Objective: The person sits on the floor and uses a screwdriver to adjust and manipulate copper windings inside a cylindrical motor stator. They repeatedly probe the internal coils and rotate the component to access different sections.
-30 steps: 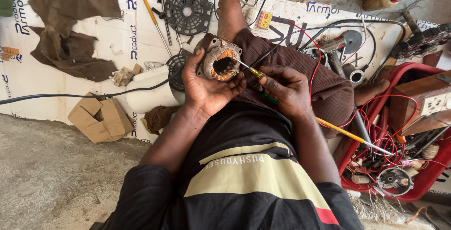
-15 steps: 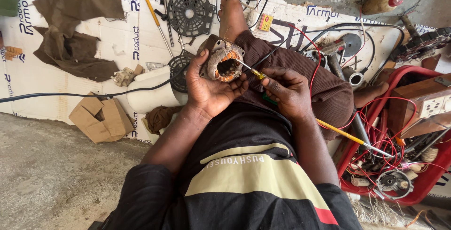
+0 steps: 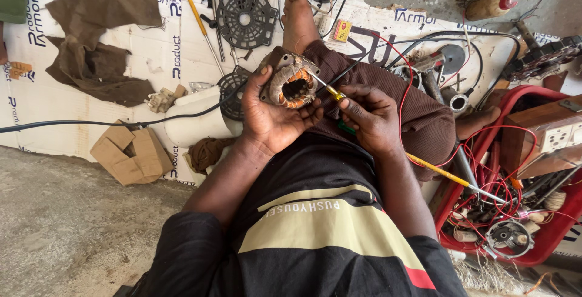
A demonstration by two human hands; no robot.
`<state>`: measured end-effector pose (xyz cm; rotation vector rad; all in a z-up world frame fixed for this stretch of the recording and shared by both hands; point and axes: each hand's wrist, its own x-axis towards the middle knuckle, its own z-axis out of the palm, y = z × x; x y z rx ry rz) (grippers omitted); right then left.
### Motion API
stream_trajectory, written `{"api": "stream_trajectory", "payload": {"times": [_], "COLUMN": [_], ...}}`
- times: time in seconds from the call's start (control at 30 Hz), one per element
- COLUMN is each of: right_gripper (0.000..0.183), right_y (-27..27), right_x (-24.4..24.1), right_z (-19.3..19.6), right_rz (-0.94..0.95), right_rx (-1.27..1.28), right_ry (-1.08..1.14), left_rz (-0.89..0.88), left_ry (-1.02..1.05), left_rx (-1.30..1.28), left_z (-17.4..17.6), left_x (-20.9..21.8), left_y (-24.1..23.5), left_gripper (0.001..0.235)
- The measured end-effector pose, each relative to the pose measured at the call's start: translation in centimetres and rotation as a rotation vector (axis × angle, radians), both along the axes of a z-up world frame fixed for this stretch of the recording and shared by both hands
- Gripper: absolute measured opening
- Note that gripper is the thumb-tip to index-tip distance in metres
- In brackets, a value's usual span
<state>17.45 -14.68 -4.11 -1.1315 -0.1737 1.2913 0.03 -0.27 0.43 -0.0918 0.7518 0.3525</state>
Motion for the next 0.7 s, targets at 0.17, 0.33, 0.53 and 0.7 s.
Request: {"api": "stream_trajectory", "payload": {"times": [0.17, 0.33, 0.53, 0.7], "right_gripper": [0.023, 0.023, 0.021, 0.02], "right_y": [0.2, 0.3, -0.6, -1.1], "right_x": [0.2, 0.5, 1.0, 1.8], "right_z": [0.9, 0.9, -0.1, -1.8], "right_rz": [-0.036, -0.076, -0.098, -0.139], "right_rx": [0.005, 0.017, 0.026, -0.031], "right_ry": [0.047, 0.062, 0.022, -0.023], "left_rz": [0.022, 0.055, 0.106, 0.143], "left_ry": [0.01, -0.025, -0.235, -0.343], "left_rx": [-0.014, 0.011, 0.164, 0.373], "left_z": [0.3, 1.1, 2.4, 3.3], "left_x": [0.0, -0.4, -1.8, -3.0], "left_y": [0.1, 0.8, 2.2, 2.9], "left_gripper": [0.081, 0.075, 0.068, 0.064]}}
